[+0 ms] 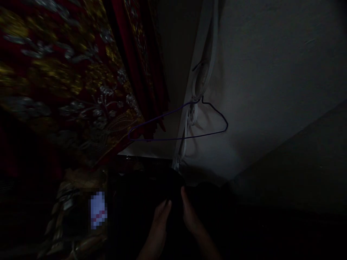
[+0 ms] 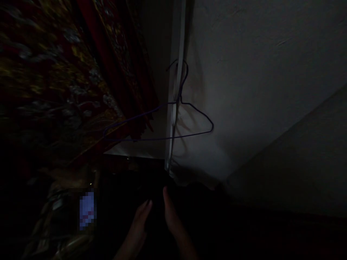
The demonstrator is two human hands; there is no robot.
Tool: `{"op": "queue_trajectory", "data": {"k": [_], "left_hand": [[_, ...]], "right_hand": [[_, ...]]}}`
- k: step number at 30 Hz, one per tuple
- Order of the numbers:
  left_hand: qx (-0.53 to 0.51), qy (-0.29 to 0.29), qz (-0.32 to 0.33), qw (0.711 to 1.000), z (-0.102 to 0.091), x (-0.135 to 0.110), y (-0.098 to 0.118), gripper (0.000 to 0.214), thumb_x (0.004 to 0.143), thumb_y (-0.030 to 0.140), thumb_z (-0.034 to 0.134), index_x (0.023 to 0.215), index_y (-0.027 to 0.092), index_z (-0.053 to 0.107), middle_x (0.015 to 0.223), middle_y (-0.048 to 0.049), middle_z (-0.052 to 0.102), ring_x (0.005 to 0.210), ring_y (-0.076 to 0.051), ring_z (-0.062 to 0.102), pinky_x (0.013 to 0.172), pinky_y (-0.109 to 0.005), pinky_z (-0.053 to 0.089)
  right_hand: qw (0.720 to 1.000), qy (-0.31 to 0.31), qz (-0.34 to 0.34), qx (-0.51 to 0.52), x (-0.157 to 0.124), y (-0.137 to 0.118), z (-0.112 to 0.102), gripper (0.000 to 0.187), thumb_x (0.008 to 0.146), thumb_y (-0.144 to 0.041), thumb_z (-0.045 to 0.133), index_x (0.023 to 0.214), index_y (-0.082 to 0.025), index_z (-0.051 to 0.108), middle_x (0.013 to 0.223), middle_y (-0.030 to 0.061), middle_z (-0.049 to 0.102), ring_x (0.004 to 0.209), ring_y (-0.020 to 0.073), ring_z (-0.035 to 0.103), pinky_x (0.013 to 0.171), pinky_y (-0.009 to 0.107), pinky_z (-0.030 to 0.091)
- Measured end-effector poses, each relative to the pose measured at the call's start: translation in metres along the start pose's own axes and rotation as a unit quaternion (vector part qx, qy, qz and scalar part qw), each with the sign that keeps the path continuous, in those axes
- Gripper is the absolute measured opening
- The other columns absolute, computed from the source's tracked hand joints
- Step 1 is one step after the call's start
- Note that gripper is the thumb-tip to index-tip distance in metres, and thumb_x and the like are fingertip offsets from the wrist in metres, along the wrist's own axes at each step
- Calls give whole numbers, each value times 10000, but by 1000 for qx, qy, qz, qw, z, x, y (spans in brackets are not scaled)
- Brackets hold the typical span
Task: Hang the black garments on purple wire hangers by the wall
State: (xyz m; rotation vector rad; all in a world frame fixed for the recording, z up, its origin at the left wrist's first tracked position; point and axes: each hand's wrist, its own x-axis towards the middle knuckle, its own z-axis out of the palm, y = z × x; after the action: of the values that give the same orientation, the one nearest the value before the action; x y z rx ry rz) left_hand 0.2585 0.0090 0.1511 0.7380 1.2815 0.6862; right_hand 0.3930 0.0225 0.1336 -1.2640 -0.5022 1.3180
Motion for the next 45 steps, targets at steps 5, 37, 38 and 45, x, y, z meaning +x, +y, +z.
{"op": "queue_trajectory", "data": {"k": [5, 37, 38, 45], "left_hand": [[219, -215, 129, 943, 13, -115, 30, 631, 890, 613, 583, 1423, 275, 591, 1519, -50, 525, 1451, -320, 415, 1244, -459, 271], [432, -264, 376, 776, -57, -25, 154, 498, 987, 544, 455, 655, 177, 507, 639, 44, 467, 609, -109, 462, 824, -330, 486], [385, -247, 362, 812, -59, -26, 152, 542, 975, 603, 435, 636, 181, 454, 618, 46, 409, 581, -104, 400, 675, -271, 446], [171, -246, 316, 900, -45, -43, 150, 428, 949, 617, 504, 961, 191, 548, 793, 12, 528, 738, -131, 496, 708, -258, 417]], "right_hand": [[986, -106, 123, 29, -69, -99, -3, 778, 800, -825, 521, 1074, -132, 748, 1027, 158, 768, 1159, 330, 675, 975, 465, 524], [777, -75, -305, -545, -90, -247, -35, 159, 745, -336, 645, 791, -203, 718, 728, 34, 719, 689, 215, 679, 649, 310, 511], [774, -46, -333, -537, -87, -252, -37, 196, 744, -330, 653, 881, -215, 733, 806, 41, 749, 748, 229, 703, 706, 328, 531], [831, -87, -358, -416, -73, -267, -24, 201, 776, -284, 554, 831, -223, 737, 836, 42, 760, 823, 233, 713, 755, 329, 543]]}}
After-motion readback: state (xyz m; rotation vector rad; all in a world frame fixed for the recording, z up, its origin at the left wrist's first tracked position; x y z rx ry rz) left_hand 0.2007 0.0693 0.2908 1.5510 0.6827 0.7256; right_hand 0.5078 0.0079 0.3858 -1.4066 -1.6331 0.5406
